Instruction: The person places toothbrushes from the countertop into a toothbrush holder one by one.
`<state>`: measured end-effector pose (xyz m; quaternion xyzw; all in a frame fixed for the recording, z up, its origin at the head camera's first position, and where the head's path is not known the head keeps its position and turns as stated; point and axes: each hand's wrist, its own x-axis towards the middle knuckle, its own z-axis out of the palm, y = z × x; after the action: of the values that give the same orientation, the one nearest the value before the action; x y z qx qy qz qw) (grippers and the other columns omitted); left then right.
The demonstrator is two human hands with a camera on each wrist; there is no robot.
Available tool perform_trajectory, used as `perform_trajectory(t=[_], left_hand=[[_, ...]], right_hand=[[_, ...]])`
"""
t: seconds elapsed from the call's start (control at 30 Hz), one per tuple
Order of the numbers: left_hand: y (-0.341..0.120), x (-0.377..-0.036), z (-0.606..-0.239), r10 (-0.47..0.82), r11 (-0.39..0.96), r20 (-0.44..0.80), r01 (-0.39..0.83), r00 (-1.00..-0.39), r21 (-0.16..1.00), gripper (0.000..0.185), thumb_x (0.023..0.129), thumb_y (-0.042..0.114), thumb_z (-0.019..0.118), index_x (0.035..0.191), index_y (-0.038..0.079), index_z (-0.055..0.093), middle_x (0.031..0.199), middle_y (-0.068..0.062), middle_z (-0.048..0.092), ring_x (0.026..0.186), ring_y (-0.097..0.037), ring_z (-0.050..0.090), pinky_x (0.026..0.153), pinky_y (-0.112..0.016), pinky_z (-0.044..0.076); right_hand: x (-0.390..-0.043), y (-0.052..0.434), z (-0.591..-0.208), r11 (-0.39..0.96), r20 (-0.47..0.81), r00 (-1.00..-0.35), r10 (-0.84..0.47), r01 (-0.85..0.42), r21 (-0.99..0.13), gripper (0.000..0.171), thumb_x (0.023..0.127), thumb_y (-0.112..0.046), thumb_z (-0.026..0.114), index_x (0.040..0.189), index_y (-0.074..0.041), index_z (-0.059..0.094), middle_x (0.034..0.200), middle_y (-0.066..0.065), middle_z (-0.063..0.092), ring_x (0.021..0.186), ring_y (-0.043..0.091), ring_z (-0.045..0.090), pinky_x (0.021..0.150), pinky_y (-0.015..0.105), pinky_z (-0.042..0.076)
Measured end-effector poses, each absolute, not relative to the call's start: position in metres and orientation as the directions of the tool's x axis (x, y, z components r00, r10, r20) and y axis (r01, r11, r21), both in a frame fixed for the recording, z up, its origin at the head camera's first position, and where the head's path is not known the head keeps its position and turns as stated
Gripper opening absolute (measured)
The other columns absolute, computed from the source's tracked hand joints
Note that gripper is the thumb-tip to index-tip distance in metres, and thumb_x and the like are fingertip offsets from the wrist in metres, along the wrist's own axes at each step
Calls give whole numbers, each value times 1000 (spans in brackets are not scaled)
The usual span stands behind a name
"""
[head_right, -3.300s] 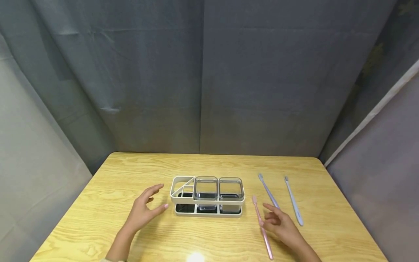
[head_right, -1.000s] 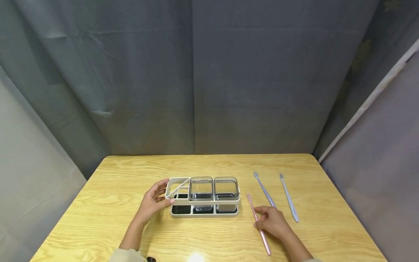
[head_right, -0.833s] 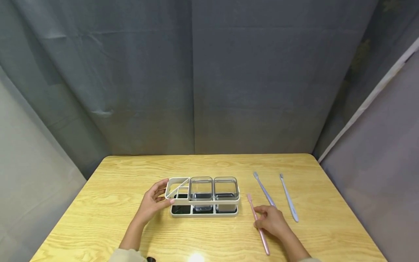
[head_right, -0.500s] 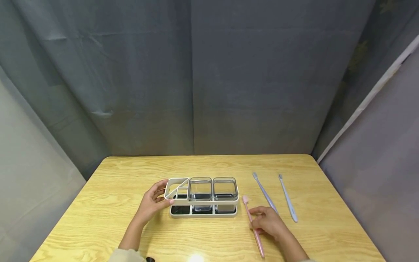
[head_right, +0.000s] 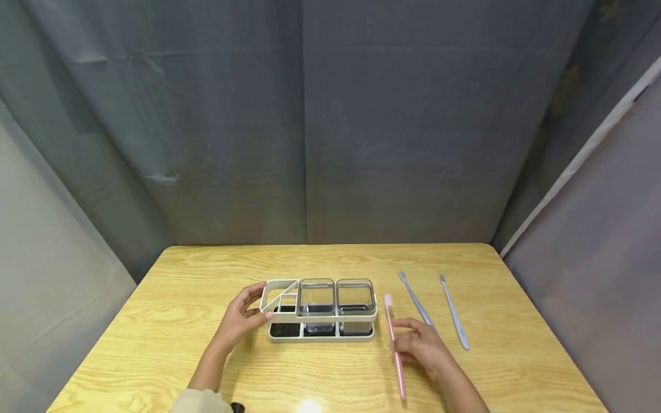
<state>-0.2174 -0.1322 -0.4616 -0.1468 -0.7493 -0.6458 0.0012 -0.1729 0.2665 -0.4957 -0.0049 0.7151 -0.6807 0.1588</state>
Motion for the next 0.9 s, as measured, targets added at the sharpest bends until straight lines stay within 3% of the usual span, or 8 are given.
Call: perform_trajectory(t=[0.27,0.53,0.67,0.9], left_hand=[[-135,-222,-461,264,73,179,204,-948,976,68,76,2,73,135,-2,40,132,-22,46,121,-38,40,97,-61,30],[-136,-226,-460,345,59,150,181,-927,982,74,79,1,70,143,5,33,139,-23,33,123,-47,34,97,-58,31],[-137,-227,-457,359,64,134,168,-924,984,74,79,0,70,143,2,32,141,-22,31,125,-46,33,98,-58,31],[-139,-228,-455,367,70,132,169,-921,983,77,74,-2,72,141,-2,33,143,-23,32,130,-41,29,102,-60,25]], right_hand=[[-173,263,-475,48,-173,-966,-194,167,-985,59,82,1,62,132,13,33,89,13,62,77,21,60,70,32,53],[-174,259,-458,51,-116,-982,-147,110,-993,53,79,4,63,127,8,41,87,11,58,73,18,59,68,32,53],[-174,255,-452,45,-98,-985,-141,93,-995,49,78,4,63,123,4,45,88,13,55,74,18,58,69,34,53],[-175,246,-441,56,-68,-983,-171,59,-997,52,80,1,64,126,6,41,91,15,54,75,19,57,71,35,53]])
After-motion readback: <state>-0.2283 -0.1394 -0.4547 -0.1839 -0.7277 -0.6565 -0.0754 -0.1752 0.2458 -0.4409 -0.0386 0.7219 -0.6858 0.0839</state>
